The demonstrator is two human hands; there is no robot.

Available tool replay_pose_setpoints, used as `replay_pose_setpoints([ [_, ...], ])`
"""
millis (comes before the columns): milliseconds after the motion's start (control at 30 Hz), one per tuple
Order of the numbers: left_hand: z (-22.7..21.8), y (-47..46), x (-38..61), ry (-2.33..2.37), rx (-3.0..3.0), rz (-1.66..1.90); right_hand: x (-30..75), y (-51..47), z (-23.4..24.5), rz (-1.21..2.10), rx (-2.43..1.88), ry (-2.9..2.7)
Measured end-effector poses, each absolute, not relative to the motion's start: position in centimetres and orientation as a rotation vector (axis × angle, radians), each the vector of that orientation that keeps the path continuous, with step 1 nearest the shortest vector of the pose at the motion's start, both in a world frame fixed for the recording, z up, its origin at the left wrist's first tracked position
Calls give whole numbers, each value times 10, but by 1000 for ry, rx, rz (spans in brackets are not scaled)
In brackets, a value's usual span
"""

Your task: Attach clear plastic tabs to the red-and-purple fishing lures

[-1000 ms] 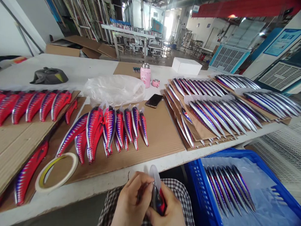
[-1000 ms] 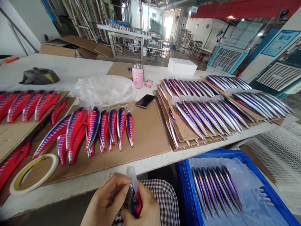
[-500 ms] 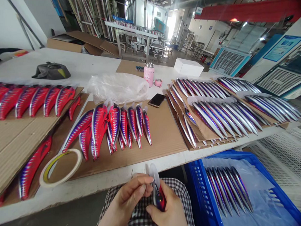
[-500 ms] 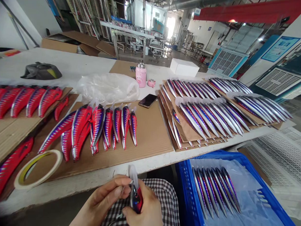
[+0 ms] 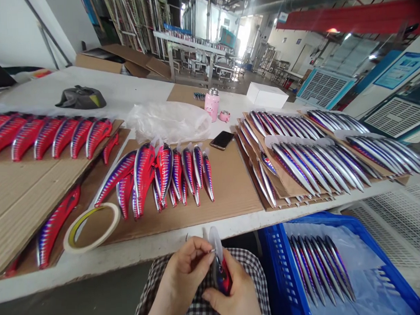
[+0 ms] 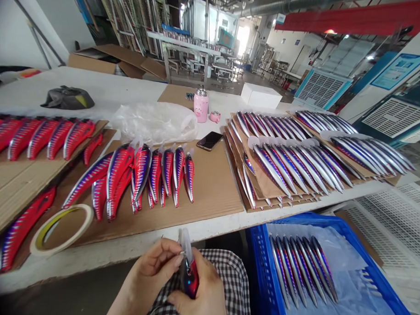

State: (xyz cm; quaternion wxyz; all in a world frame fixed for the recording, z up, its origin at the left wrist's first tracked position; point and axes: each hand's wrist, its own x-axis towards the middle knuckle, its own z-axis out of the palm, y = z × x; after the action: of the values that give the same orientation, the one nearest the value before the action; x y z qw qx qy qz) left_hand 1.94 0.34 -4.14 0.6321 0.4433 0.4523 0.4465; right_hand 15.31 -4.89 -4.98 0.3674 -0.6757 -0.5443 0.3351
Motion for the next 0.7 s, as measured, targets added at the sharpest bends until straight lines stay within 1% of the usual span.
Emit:
replay_pose_setpoints([
  [167,-44,2,21,1167,1228,1055,154,-50,-57,773,-1758,-1399],
  [400,-42,4,23,1161,1311,1055,157,-51,-62,733,-1765,-1433],
  [700,-39,2,23,1215,1443,1053,157,-52,-67,523,-1787,-1548],
])
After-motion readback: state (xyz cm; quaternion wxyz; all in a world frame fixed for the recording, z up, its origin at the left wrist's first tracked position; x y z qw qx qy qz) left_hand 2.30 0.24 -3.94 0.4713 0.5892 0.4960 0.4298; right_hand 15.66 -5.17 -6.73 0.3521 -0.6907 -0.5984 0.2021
